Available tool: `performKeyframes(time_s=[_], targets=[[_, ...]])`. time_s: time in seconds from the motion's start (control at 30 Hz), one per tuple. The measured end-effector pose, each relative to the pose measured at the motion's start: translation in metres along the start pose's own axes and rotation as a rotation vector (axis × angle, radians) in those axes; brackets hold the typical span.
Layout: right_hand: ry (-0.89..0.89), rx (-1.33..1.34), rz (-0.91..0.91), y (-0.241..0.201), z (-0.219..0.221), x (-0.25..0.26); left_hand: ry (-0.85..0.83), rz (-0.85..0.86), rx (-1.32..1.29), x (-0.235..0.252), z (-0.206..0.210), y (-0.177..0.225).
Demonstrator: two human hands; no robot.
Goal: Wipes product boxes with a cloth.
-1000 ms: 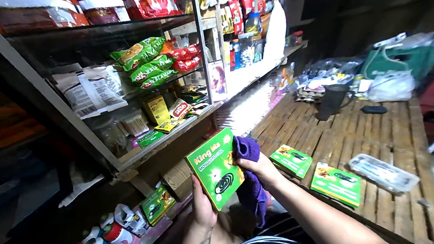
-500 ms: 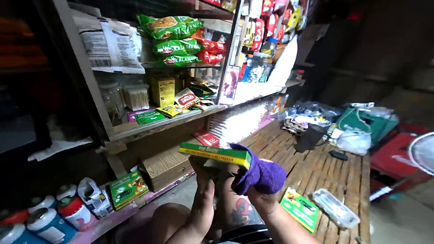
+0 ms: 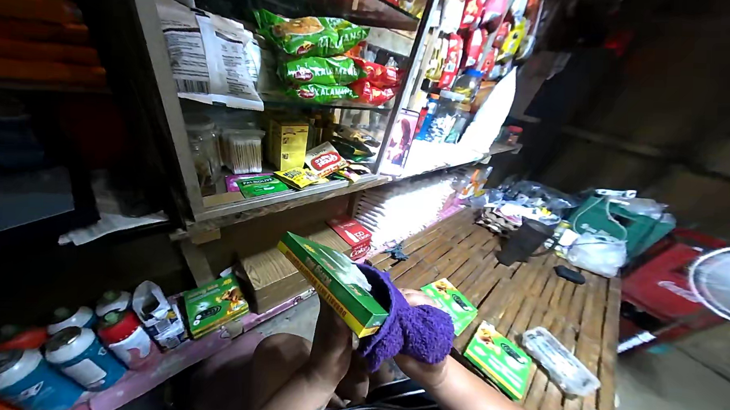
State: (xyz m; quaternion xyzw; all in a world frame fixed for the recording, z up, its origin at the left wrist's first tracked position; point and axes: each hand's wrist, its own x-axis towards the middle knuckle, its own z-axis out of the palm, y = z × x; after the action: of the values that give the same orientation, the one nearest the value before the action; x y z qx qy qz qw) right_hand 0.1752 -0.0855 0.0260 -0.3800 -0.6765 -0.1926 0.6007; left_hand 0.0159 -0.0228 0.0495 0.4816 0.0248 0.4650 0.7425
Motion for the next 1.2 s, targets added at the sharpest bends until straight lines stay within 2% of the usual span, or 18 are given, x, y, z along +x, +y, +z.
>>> performKeyframes(time_s=[0.2,0.3,0.47,0.6,0.73,0.9,1.03,1.2], targets=[[-0.070,0.046,0.014,-0.005,0.004,0.000,-0.021,-0.015,0.062,-0.002,0.000,0.006],[-0.089,0.075,0.016,-0.008,0.011,-0.002,0.040,-0.064,0.045,-0.006,0.012,0.023],[-0.125,0.133,0.049,-0.014,0.016,-0.002,0.000,0.016,0.066,-0.008,0.013,0.027],[-0.143,0.175,0.081,-0.017,0.017,0.000,0.039,-0.008,0.074,-0.005,0.016,0.026],[-0.142,0.192,0.137,-0.020,0.019,0.001,-0.018,0.066,0.188,-0.002,0.010,0.021],[-0.147,0.187,0.136,-0.019,0.017,0.001,-0.022,0.036,0.177,-0.005,0.009,0.020],[-0.115,0.181,0.164,-0.023,0.019,0.007,-0.158,0.109,0.082,0.000,0.001,0.006],[-0.167,0.113,0.167,-0.026,0.015,0.009,-0.102,0.008,0.182,0.002,0.004,0.005]])
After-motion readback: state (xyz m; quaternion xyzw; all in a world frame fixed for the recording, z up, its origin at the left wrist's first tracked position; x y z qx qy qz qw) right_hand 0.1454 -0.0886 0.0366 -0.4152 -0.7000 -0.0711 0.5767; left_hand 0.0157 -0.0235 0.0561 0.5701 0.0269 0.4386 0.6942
